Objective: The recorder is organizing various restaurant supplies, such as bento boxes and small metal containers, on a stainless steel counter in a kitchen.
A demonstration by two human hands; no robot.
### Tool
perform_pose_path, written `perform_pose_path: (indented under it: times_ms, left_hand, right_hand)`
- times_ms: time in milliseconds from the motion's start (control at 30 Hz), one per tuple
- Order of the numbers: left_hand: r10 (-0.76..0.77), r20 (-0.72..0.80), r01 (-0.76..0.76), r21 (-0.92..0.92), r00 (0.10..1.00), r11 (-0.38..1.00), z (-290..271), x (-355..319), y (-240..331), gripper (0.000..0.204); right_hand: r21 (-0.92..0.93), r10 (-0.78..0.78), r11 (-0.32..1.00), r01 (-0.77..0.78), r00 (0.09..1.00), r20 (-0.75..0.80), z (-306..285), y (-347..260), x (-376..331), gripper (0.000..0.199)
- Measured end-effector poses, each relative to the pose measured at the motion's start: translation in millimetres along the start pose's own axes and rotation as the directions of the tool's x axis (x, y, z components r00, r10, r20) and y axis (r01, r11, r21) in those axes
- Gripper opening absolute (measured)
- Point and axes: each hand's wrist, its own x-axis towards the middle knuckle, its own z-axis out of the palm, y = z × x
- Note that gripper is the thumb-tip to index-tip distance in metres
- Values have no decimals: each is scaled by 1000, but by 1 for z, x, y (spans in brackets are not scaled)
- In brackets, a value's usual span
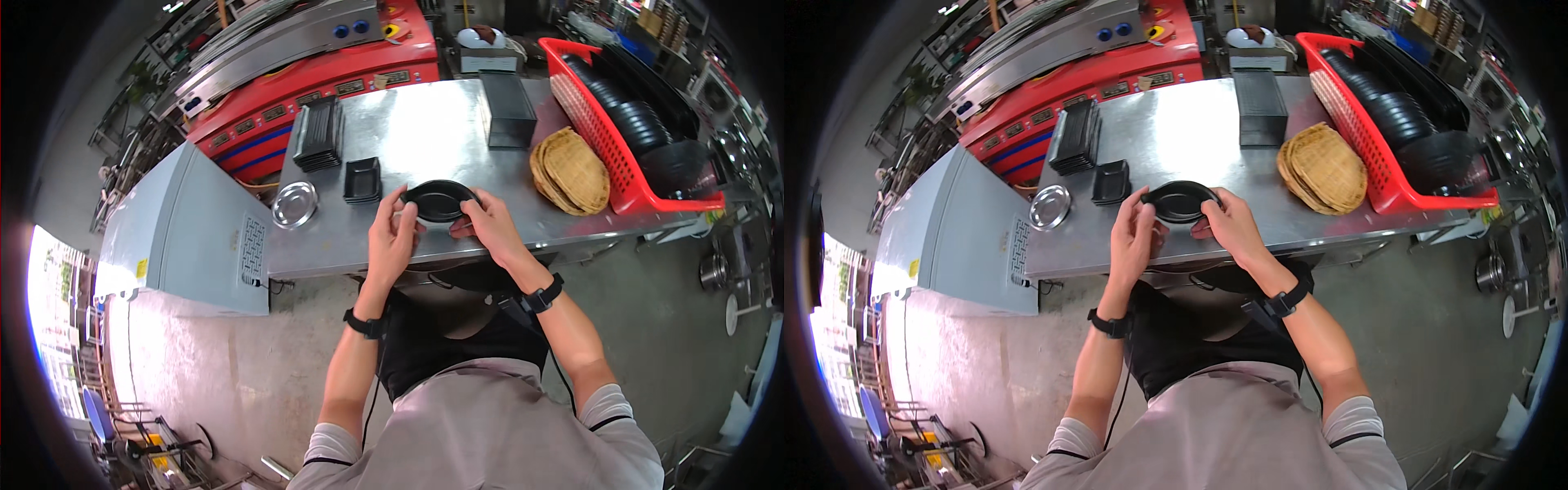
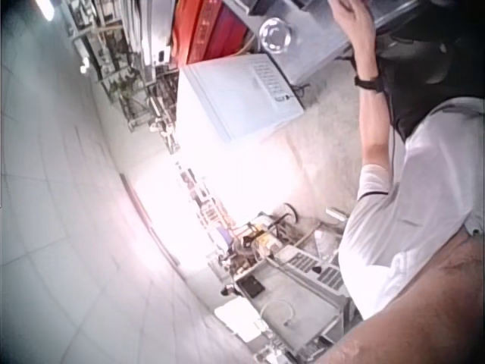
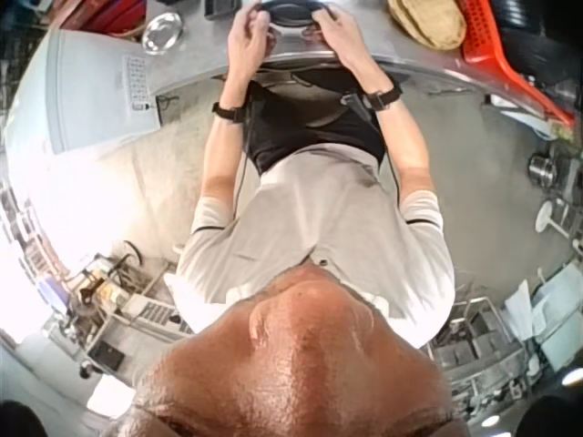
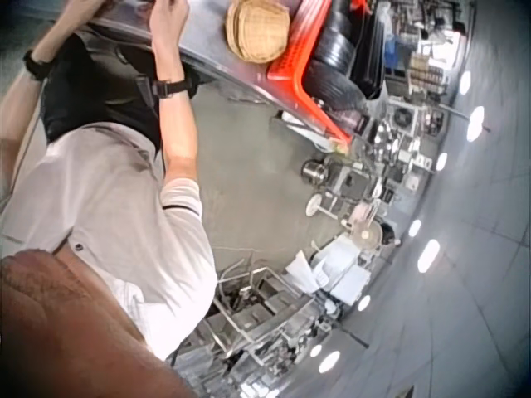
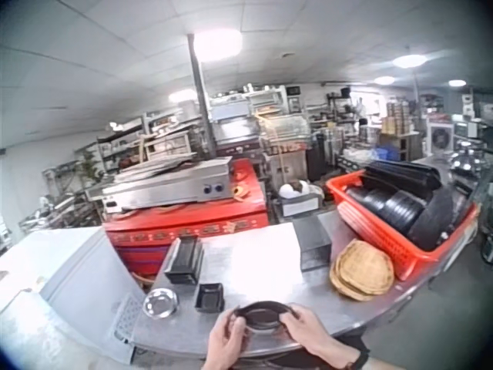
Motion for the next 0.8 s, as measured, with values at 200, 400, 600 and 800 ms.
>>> perform_pose_path:
  times_ms: [200,400,600,800]
  left_hand:
    - [-72,-29,71,-25,997,997,1,34,-11,39]
    - [-74,-31,72,-79,997,994,20,55,-29,55]
    - [12,-108,-17,-40,994,999,14,43,-28,42]
    - [20,-112,-34,-121,993,992,15,40,-25,24]
  right_hand:
    - [-367,-128,922,121,992,4,-5,11,30,26]
    - [-317,-147,939,130,989,-29,-23,12,47,35]
    - [-742,-641,459,488,760,103,-29,-34,-21,46]
    - [-940,-791,144,309,607,78,-153,-184,-99,32]
